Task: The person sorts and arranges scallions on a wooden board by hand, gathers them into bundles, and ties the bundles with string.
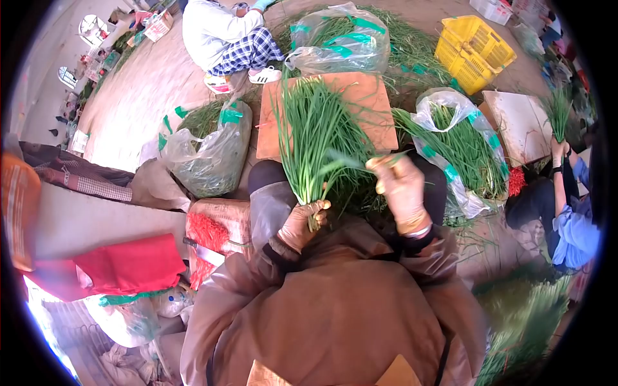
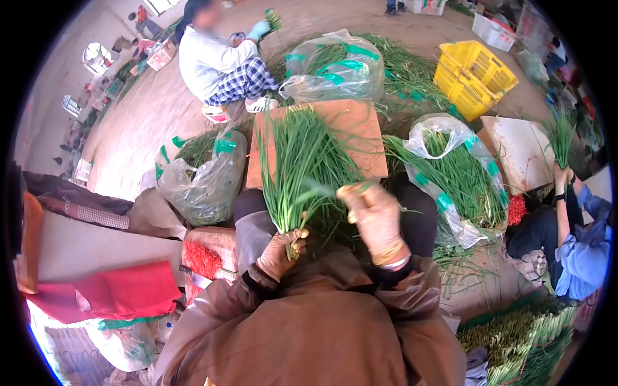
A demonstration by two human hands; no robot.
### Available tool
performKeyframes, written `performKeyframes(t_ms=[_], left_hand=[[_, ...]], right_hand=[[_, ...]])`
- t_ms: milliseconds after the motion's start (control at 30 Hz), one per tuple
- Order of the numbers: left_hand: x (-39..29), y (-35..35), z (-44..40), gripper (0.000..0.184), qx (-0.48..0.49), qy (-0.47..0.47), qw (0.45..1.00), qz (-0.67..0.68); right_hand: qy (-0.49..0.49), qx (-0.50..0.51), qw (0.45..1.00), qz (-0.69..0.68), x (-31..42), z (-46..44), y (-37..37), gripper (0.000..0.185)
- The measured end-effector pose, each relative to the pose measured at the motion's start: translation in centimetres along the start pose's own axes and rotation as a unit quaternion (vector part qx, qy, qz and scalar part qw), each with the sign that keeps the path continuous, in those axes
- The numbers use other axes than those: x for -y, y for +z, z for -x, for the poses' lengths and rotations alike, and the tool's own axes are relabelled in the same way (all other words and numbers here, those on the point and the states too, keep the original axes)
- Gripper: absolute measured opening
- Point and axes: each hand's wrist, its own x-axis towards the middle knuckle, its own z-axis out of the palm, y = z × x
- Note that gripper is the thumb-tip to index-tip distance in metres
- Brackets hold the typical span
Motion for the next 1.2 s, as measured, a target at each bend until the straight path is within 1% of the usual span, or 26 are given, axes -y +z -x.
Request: performKeyframes(t_ms=[100, 167, 233, 267, 300, 333, 367, 433, 467, 533, 567, 600, 633, 700, 733, 767, 800, 867, 933, 967, 1000, 1033, 1100, 1133, 1167, 1200], left_hand=[[-0.7, -1.0, 0.6, 0.057, 0.053, 0.013, 0.998, 0.028], [-1.3, -0.9, 1.3, 0.064, 0.102, 0.009, 0.994, 0.04], [-1.6, -1.3, 1.5, 0.068, 0.12, 0.011, 0.992, 0.037], [-1.7, -1.3, 1.6, 0.068, 0.132, 0.011, 0.991, 0.028], [-1.8, -1.2, 1.8, 0.069, 0.145, 0.012, 0.989, 0.019], [-2.0, -0.8, 2.2, 0.067, 0.143, 0.005, 0.99, 0.02], [-2.1, -0.5, 2.5, 0.067, 0.145, 0.009, 0.989, 0.02], [-2.3, 0.1, 2.9, 0.068, 0.112, -0.002, 0.993, -0.046], [-2.4, 0.5, 3.1, 0.065, 0.088, -0.005, 0.993, -0.083], [-2.3, 1.2, 3.4, 0.061, 0.091, -0.018, 0.99, -0.103], [-2.2, 1.4, 3.3, 0.056, 0.093, -0.037, 0.987, -0.123], [-1.9, 1.6, 3.2, 0.052, 0.108, -0.049, 0.984, -0.131], [-1.9, 1.8, 3.1, 0.052, 0.113, -0.052, 0.983, -0.134], [-1.7, 2.1, 3.3, 0.048, 0.078, -0.068, 0.949, -0.297], [-0.4, 0.8, 2.6, 0.038, 0.177, 0.228, 0.81, -0.51], [-2.4, 4.6, 4.4, 0.031, 0.104, -0.072, 0.958, -0.259], [-2.0, 3.7, 4.3, 0.03, 0.113, -0.066, 0.951, -0.28], [-2.9, 2.8, 4.4, 0.029, 0.119, -0.058, 0.946, -0.296], [-5.0, 1.8, 4.7, 0.039, 0.161, -0.28, 0.845, -0.427], [-4.8, 1.0, 4.6, 0.039, 0.159, -0.281, 0.847, -0.422], [-4.3, 0.0, 4.6, 0.036, 0.183, -0.286, 0.848, -0.407], [-4.2, -0.7, 4.4, 0.032, 0.206, -0.29, 0.848, -0.392], [-5.1, -0.8, 3.5, 0.035, 0.21, -0.302, 0.838, -0.404], [-5.9, -0.6, 2.8, 0.039, 0.24, -0.289, 0.842, -0.388], [-7.2, 0.4, 2.0, 0.042, 0.269, -0.275, 0.845, -0.372], [-8.7, 1.6, 1.2, 0.058, 0.279, -0.266, 0.858, -0.341]], right_hand=[[0.018, -0.104, 0.992, -0.074, 1.4, -2.0, -3.9, 0.01], [0.007, -0.11, 0.992, -0.068, 0.3, -2.6, -6.7, 0.011], [0.042, -0.016, 0.999, -0.003, -2.3, -2.6, -9.3, 0.011], [-0.026, 0.032, 0.985, 0.166, -5.4, -2.7, -10.6, 0.011], [-0.094, 0.077, 0.936, 0.33, -7.3, -2.4, -11.4, 0.016], [0.055, 0.08, 0.883, 0.46, -5.5, -1.7, -10.5, 0.028], [-0.065, 0.037, 0.847, 0.527, -5.9, -0.9, -9.9, 0.031], [-0.038, 0.046, 0.949, 0.309, -4.1, -0.8, -8.9, 0.026], [0.067, 0.049, 0.978, 0.193, -2.3, -0.6, -7.6, 0.018], [-0.04, 0.073, 0.98, 0.18, -0.1, 0.1, -4.4, 0.013], [-0.245, 0.109, 0.919, 0.29, 1.7, 0.0, -2.5, 0.016], [-0.267, 0.155, 0.902, 0.303, 2.5, 0.6, -0.6, 0.024], [-0.272, 0.24, 0.865, 0.347, 3.2, 1.0, 1.1, 0.034], [-0.336, 0.338, 0.816, 0.328, 3.1, 1.7, 4.5, 0.063], [-0.374, 0.341, 0.797, 0.33, 2.1, 1.9, 5.7, 0.071], [-0.412, 0.346, 0.776, 0.33, 1.0, 2.2, 6.4, 0.08], [-0.411, 0.35, 0.775, 0.329, 0.0, 2.2, 6.3, 0.08], [-0.341, 0.483, 0.672, 0.446, -1.1, 2.1, 5.9, 0.094], [-0.325, 0.511, 0.664, 0.439, -1.3, 2.3, 5.0, 0.094], [-0.304, 0.532, 0.66, 0.434, -1.4, 2.7, 4.6, 0.095], [-0.299, 0.505, 0.701, 0.405, -2.6, 3.2, 4.4, 0.087], [-0.299, 0.509, 0.699, 0.404, -3.4, 3.3, 4.0, 0.087], [-0.111, 0.558, 0.75, 0.337, -4.5, 2.8, 3.0, 0.085], [-0.091, 0.54, 0.766, 0.338, -4.2, 2.0, 2.6, 0.074], [-0.09, 0.543, 0.763, 0.338, -4.6, 1.2, 2.2, 0.074], [-0.118, 0.488, 0.794, 0.344, -5.2, 0.3, 1.8, 0.069]])
